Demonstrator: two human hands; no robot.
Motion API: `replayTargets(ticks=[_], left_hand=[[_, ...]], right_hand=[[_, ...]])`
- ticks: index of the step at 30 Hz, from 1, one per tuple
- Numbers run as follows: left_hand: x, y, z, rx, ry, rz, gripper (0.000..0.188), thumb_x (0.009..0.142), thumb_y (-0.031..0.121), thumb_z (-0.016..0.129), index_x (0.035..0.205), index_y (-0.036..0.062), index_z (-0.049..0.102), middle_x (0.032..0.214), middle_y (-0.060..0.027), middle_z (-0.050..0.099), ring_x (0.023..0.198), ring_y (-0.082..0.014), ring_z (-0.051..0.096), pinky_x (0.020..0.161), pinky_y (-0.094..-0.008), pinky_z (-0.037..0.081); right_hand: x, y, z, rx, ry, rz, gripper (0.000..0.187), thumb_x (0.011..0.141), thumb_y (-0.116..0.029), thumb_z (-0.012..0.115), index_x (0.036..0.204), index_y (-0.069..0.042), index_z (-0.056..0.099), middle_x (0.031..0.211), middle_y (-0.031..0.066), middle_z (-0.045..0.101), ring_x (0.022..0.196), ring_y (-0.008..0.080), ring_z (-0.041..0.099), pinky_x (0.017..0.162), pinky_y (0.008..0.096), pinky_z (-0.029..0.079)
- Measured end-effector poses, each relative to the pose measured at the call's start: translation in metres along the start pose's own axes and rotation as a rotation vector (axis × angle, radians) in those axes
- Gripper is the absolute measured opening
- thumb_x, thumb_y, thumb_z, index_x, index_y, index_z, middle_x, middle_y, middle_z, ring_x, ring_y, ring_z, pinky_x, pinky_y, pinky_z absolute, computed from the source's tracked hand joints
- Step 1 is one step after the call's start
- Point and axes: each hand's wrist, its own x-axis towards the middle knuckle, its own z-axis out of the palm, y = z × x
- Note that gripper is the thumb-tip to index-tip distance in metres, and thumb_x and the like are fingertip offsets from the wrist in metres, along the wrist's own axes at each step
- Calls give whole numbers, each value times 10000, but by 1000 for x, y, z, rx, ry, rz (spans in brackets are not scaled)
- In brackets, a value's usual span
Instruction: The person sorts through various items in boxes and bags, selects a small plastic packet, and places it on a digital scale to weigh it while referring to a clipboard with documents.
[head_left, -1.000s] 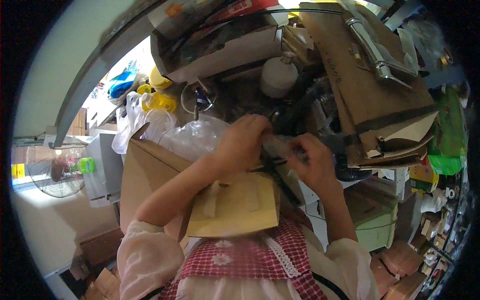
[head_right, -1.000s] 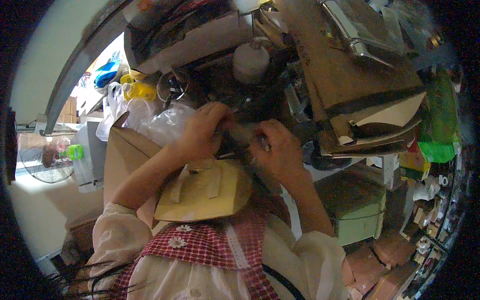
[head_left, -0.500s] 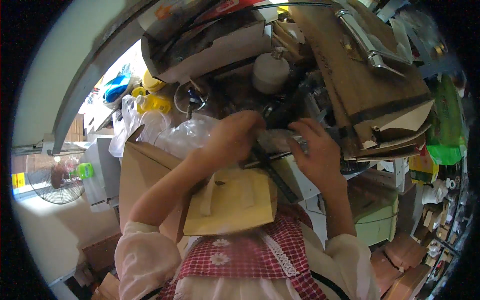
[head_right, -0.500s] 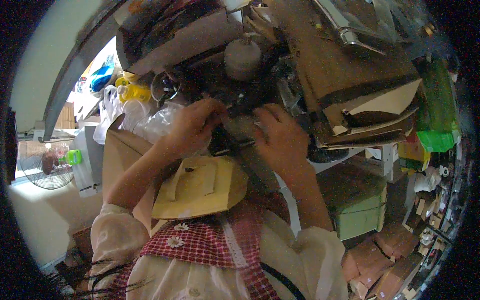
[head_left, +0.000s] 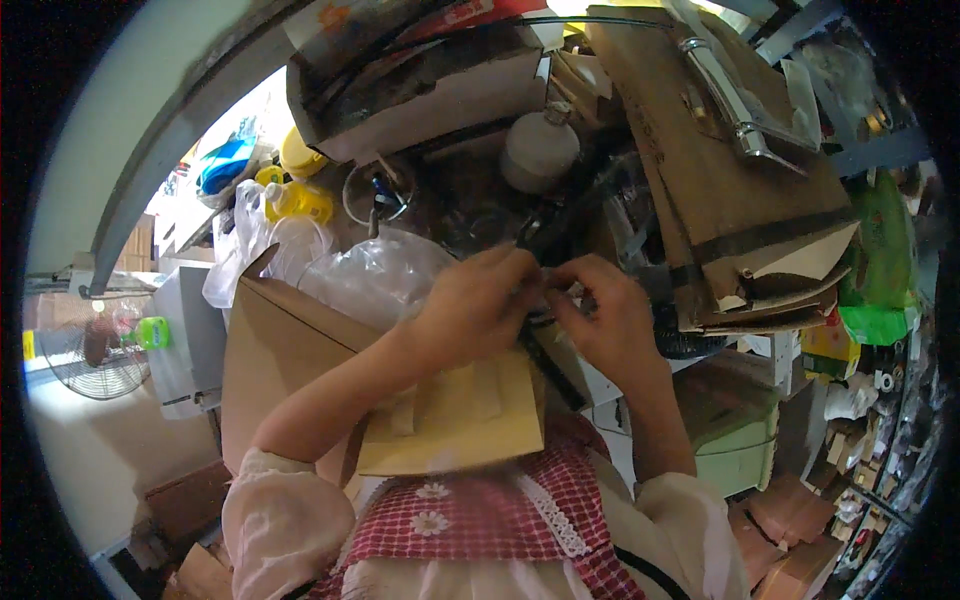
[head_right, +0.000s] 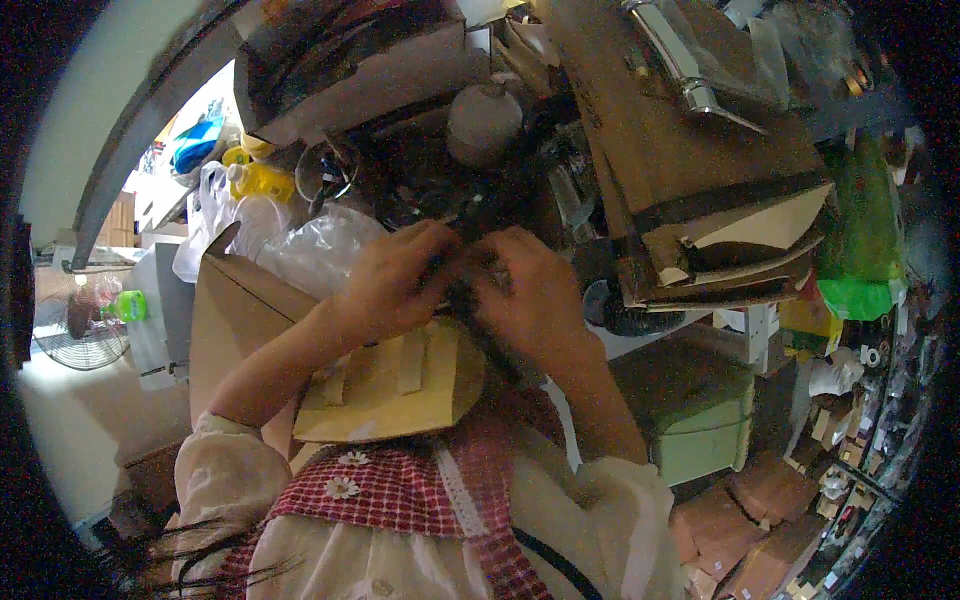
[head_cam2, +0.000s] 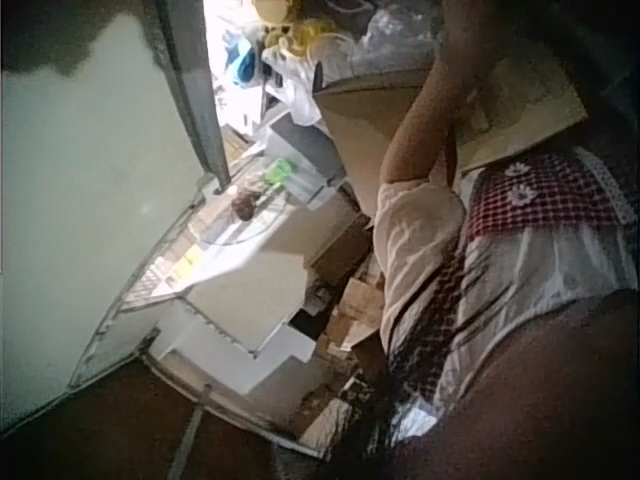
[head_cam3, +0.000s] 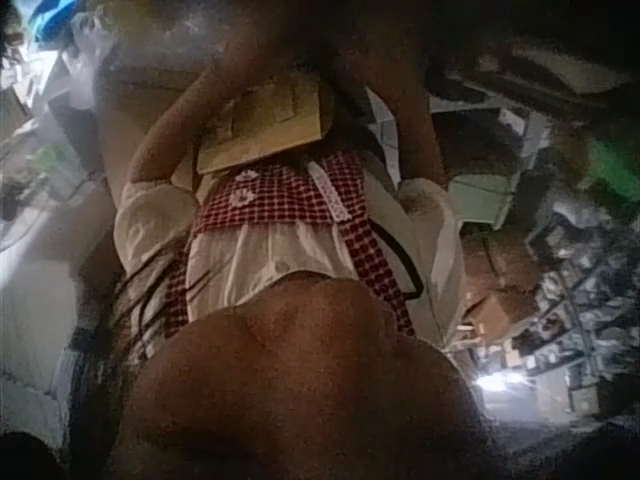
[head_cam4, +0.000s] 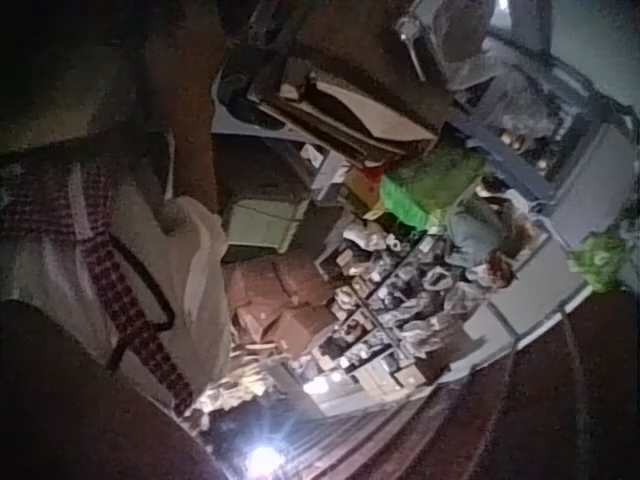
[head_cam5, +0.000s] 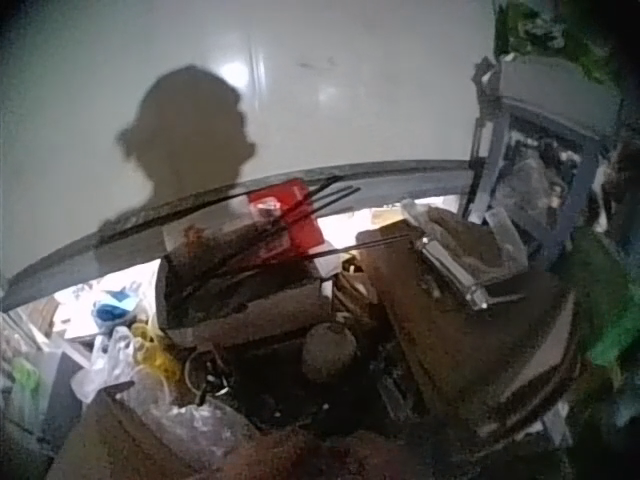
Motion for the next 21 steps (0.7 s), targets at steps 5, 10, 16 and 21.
replayTargets(ticks=[5, 10, 16, 21], left_hand=[[2, 7, -5, 42, -27, 91, 274, 766, 61, 628, 1029, 41, 554, 965, -170, 597, 887, -399, 603, 718, -467, 510], [-1, 3, -4, 60, 22, 186, 384, 660, 44, 631, 1040, 55, 570, 914, -128, 580, 876, -358, 600, 722, -441, 505], [0, -4, -2, -15, 80, 195, 326, 657, 50, 633, 975, 50, 561, 893, -131, 570, 852, -361, 586, 698, -449, 495], [4, -24, 0, -59, 47, 158, 304, 681, 41, 629, 978, 33, 562, 898, -169, 578, 858, -396, 577, 711, -477, 488]], right_hand=[[5, -3, -7, -5, -131, 84, 279, 793, -183, 687, 1025, -29, 668, 997, 162, 660, 895, 352, 652, 772, 417, 525], [12, -16, -15, -59, -227, 111, 321, 784, -229, 703, 1042, -39, 681, 967, 159, 662, 855, 336, 657, 745, 397, 526], [15, -8, -8, -78, -221, 64, 308, 785, -219, 715, 1034, -42, 678, 932, 142, 656, 795, 297, 657, 686, 370, 527], [21, -3, -5, -81, -214, 78, 250, 784, -185, 717, 979, -37, 666, 928, 127, 659, 786, 287, 653, 671, 359, 525]])
